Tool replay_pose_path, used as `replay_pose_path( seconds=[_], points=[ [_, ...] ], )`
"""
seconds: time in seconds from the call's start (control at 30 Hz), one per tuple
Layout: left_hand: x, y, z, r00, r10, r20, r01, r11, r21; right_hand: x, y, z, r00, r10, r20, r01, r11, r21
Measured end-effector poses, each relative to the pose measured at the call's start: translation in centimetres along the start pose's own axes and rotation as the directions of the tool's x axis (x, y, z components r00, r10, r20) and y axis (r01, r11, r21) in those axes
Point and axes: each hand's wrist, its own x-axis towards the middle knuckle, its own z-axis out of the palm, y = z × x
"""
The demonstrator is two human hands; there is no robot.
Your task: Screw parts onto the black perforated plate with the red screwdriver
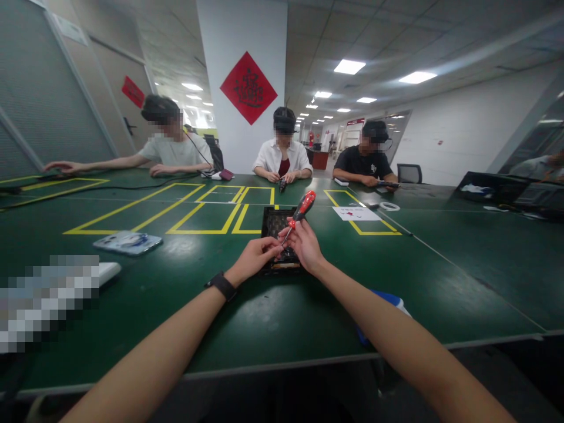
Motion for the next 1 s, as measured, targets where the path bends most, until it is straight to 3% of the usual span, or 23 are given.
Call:
replay_pose_path(
  seconds=[0.13,0.4,0.6,1.0],
  points=[
    [0.2,-0.3,0.2,0.997,0.025,-0.070,-0.020,0.998,0.066,0.0,-0.1,0.2,1.000,-0.019,-0.010,0.019,1.000,-0.003],
    [0.1,-0.5,0.0,0.998,0.020,0.058,-0.015,0.997,-0.077,-0.2,-0.2,0.1,1.000,-0.001,0.015,0.001,0.999,-0.053],
    [0.1,0.1,0.0,0.999,0.009,-0.032,-0.008,1.000,0.017,-0.2,0.0,0.1,0.999,-0.042,0.017,0.043,0.996,-0.076],
    [0.1,-0.8,-0.2,0.999,0.038,0.006,-0.038,0.999,0.036,-0.1,0.1,0.1,0.999,-0.025,0.020,0.026,0.998,-0.055]
  ],
)
